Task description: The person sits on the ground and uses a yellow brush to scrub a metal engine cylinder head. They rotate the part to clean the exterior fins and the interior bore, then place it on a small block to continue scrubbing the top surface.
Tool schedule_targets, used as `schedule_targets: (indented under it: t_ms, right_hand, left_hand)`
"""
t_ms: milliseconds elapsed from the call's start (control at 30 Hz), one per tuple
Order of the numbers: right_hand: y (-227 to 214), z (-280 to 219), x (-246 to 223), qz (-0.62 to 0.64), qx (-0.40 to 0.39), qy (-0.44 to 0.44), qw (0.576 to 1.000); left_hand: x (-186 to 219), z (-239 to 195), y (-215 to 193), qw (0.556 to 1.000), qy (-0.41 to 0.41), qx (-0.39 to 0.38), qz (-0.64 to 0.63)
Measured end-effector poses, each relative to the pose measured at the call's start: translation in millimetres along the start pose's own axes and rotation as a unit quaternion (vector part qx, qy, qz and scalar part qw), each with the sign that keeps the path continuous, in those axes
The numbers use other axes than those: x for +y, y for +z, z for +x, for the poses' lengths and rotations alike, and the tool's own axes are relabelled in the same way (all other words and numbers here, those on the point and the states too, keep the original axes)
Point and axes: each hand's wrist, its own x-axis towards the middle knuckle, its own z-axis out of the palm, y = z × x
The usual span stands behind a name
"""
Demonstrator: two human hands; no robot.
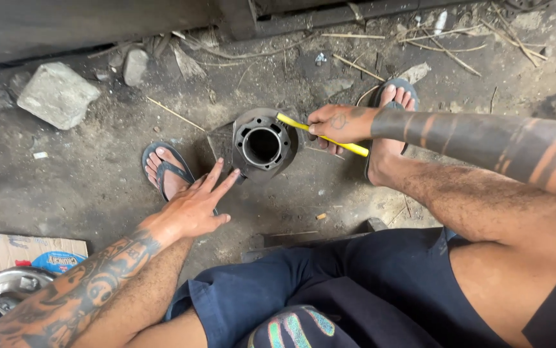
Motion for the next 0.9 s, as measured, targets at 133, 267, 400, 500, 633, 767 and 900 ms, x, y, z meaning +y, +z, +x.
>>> schedule_targets:
  t_ms: [133, 267, 400, 500, 633, 767, 900]
  right_hand:
    - [-6.9, 16.1, -1.0, -0.127, 0.067, -0.027, 0.989]
    - [-4.0, 26.4, -7.7, -0.227, 0.123, -0.051, 0.965]
    - [-6.4, 20.5, -25.5, -0.271, 0.119, -0.076, 0.952]
    - [-11.7, 21.7, -41.6, -0.302, 0.108, -0.114, 0.94]
    - [-17.4, 52.3, -56.2, -0.414, 0.114, -0.172, 0.887]
    - [-8.9, 100.8, -63.6, -0.508, 0.074, -0.212, 0.832]
    - [9.7, 78.3, -106.2, -0.569, 0.084, -0.224, 0.787]
  left_hand:
    - [-0.5, 1.9, -1.9, 1.0, -0.01, -0.006, 0.013]
    - [-1.2, 3.0, -1.1, 1.0, -0.007, 0.0, 0.01]
    - [-1.3, -0.6, 0.5, 1.0, -0.009, 0.012, 0.025]
    - [-9.0, -0.2, 8.7, 1.0, -0.01, 0.021, 0.009]
    - [-20.7, 0.6, 17.5, 0.999, -0.003, 0.036, 0.004]
    - [-31.8, 0.2, 29.3, 0.999, 0.0, 0.038, -0.011]
    - [-37.9, -4.7, 36.5, 0.999, -0.001, 0.038, -0.036]
